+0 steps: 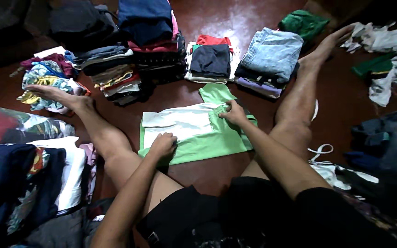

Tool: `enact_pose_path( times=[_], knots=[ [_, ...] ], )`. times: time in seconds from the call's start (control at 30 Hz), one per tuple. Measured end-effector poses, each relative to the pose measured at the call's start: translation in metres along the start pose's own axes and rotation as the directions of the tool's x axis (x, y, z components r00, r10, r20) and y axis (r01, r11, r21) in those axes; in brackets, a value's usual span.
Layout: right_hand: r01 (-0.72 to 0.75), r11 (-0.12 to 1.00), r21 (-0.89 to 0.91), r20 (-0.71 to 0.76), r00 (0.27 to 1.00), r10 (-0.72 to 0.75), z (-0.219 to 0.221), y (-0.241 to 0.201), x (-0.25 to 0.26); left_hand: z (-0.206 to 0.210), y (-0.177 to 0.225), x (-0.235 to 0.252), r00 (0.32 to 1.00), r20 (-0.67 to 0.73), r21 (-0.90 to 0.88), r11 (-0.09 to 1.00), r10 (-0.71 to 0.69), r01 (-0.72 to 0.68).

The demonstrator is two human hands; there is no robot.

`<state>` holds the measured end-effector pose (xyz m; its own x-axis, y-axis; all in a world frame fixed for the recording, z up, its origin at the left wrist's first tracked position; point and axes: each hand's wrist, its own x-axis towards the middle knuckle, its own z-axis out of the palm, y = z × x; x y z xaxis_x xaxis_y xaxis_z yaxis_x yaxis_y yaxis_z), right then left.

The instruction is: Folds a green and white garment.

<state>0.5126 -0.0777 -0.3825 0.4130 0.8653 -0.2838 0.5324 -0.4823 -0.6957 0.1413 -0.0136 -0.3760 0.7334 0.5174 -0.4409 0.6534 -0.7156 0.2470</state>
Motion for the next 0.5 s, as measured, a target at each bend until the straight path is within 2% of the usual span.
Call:
enact_pose_path(
  times=[0.13,0.23,0.3,0.4,0.5],
  knots=[
    [0.052,0.991,-0.124,-0.035,0.998,-0.057,0.003,0.005,0.010,0.004,0.003,0.000,0.999,-0.018,0.002,1.000,0.028,-0.028],
    [0.042,0.995,-0.094,-0.034,0.998,-0.045,-0.001,-0.002,0.008,0.005,0.002,-0.001,1.000,-0.006,-0.073,0.997,0.005,-0.006],
    [-0.002,0.992,-0.126,0.021,1.000,0.005,-0.006,-0.006,0.006,0.003,-0.002,-0.003,0.998,0.043,-0.124,0.991,-0.038,0.044],
    [-0.021,0.989,-0.147,0.067,0.997,0.031,-0.009,-0.006,0.009,-0.005,-0.012,-0.005,0.978,0.169,-0.092,0.986,-0.121,0.138],
    [-0.025,0.998,-0.066,0.054,0.998,0.028,-0.009,-0.008,0.011,-0.006,-0.018,-0.005,0.968,0.227,-0.030,0.992,-0.110,0.120]
  ],
)
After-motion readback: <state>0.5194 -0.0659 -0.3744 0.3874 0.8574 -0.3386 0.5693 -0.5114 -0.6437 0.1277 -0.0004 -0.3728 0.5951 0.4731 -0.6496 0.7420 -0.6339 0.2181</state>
